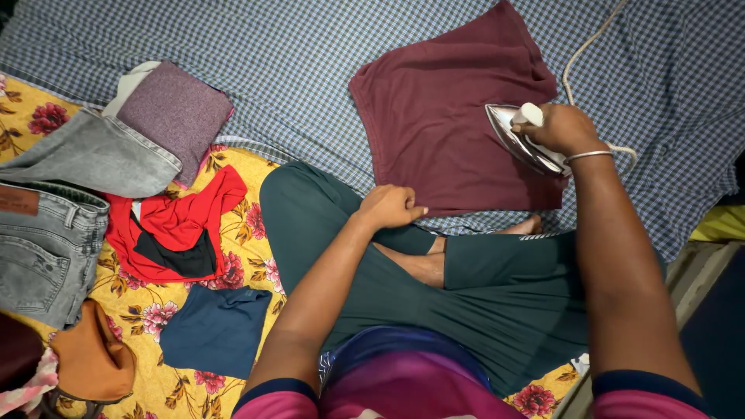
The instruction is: The person irons a pair of light-colored jeans laid out on a bed, smoothing the fabric with one hand while moving the iron with the other. After finishing the jeans, the person picks up a maroon garment, unfolds it, and begins ironing it as well.
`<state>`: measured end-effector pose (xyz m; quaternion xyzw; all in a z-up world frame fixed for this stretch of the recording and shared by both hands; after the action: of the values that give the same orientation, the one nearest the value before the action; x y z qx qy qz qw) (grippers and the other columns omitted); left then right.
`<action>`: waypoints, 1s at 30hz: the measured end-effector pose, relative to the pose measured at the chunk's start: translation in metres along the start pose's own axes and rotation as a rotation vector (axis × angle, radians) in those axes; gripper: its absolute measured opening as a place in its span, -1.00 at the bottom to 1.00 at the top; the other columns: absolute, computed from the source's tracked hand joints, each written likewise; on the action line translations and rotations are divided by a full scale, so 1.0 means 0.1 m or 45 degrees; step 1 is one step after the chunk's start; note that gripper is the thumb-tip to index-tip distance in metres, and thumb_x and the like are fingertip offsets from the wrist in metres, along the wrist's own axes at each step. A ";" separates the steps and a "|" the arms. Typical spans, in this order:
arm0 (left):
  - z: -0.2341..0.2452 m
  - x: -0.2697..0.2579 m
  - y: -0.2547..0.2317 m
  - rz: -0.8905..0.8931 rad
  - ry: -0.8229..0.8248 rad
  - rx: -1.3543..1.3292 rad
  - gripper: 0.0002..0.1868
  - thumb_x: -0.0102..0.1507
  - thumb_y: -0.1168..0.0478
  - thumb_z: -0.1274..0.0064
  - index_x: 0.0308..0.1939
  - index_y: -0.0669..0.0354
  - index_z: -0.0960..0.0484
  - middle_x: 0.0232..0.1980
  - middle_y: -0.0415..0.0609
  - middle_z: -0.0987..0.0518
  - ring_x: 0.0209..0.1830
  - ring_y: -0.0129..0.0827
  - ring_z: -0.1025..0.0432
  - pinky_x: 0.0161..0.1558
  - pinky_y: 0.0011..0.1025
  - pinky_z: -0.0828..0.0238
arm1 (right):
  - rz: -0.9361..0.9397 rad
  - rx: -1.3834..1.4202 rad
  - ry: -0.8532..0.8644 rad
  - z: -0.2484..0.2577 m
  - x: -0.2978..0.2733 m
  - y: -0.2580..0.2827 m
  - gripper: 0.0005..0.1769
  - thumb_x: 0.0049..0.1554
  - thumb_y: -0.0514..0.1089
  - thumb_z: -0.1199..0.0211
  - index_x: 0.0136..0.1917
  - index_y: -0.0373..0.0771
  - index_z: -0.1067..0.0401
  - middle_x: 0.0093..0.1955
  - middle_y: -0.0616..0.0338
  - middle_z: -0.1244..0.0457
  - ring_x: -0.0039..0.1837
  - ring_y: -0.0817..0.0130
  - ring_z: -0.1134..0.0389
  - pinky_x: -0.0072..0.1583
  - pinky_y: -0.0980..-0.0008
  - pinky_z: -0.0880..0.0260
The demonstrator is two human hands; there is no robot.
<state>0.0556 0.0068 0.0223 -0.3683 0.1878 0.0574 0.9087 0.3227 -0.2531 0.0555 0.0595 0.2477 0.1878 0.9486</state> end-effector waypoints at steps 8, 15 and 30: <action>-0.03 0.06 0.08 0.064 -0.296 -0.131 -0.61 0.20 -0.10 -0.17 -0.40 0.18 -0.63 -0.38 0.06 -0.66 -0.31 0.00 -0.57 -0.23 -0.08 -0.45 | 0.284 -0.384 0.265 -0.14 -0.14 0.34 -0.37 0.03 0.36 -0.33 0.24 0.00 -0.57 0.10 -0.07 -0.44 0.15 -0.11 -0.46 0.21 0.02 -0.42; -0.04 0.06 0.09 0.057 -0.281 -0.097 -0.62 0.21 -0.09 -0.17 -0.39 0.17 -0.63 -0.37 0.06 -0.67 -0.30 0.00 -0.57 -0.21 -0.07 -0.45 | 0.436 -0.421 0.203 -0.25 -0.44 0.92 -0.32 0.11 0.45 -0.20 0.21 -0.08 -0.56 0.04 -0.12 -0.43 0.13 -0.12 -0.45 0.18 -0.01 -0.42; -0.19 0.43 0.76 0.336 -1.097 -0.466 -0.33 0.11 0.07 -0.36 0.18 0.27 -0.42 0.19 0.26 -0.46 0.18 0.12 -0.39 0.15 -0.07 -0.35 | -0.056 -0.109 0.001 -0.01 -0.22 0.17 -0.46 0.08 0.38 -0.33 0.18 0.06 -0.59 0.01 -0.09 -0.45 0.05 -0.11 -0.49 0.09 -0.02 -0.42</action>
<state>0.0717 0.0473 -0.0557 -0.4378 -0.1736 0.3515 0.8091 0.2989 -0.2460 0.0676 0.0131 0.2410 0.1774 0.9541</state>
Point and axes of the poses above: each hand's wrist, its own x-axis towards the middle knuckle, its own z-axis out of the back of the hand, y = z × x, the point moved 2 cm from there along x, towards the middle knuckle
